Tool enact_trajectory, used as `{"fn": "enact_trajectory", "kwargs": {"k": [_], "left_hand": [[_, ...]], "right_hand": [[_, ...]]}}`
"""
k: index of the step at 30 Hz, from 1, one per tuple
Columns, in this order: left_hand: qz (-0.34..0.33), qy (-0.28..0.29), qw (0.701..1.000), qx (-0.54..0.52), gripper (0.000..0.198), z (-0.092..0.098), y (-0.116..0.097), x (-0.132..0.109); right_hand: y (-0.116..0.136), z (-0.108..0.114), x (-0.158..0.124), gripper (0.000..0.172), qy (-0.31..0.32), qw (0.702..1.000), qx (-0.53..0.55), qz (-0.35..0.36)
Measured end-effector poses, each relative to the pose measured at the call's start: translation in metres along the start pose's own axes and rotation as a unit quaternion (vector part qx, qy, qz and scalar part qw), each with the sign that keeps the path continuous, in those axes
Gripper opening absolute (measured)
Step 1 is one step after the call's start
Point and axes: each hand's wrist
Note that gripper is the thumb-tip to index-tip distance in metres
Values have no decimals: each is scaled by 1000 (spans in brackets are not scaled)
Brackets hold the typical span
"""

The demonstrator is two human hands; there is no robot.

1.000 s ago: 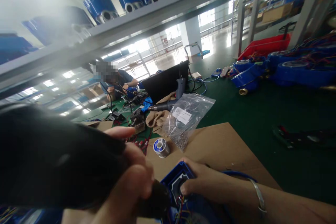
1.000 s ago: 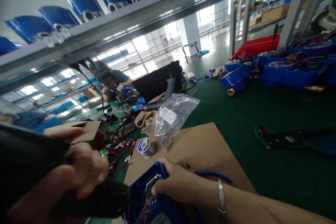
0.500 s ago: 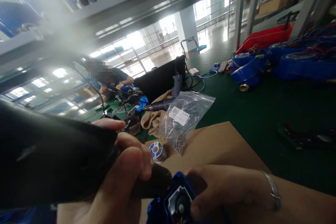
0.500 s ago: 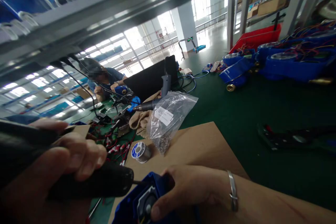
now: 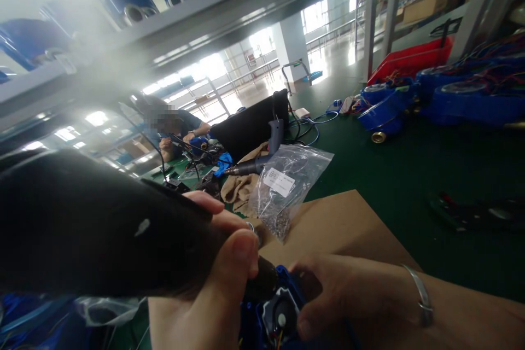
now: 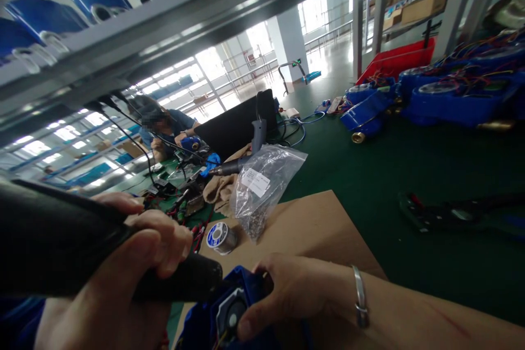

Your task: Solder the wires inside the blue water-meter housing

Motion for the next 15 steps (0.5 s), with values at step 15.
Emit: {"fn": "enact_trajectory", "kwargs": {"k": [15], "left_hand": [[-12,-47,999,4,45,-5,-2,2]], "right_hand": [[11,2,-1,66,71,997,-4,8]]}}
Point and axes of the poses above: each hand's wrist, its own x-axis towards the middle knuckle, its own z-axis out of the back of the hand, y = z × x, and after that the axes turned 15 degrees about y, right-handed
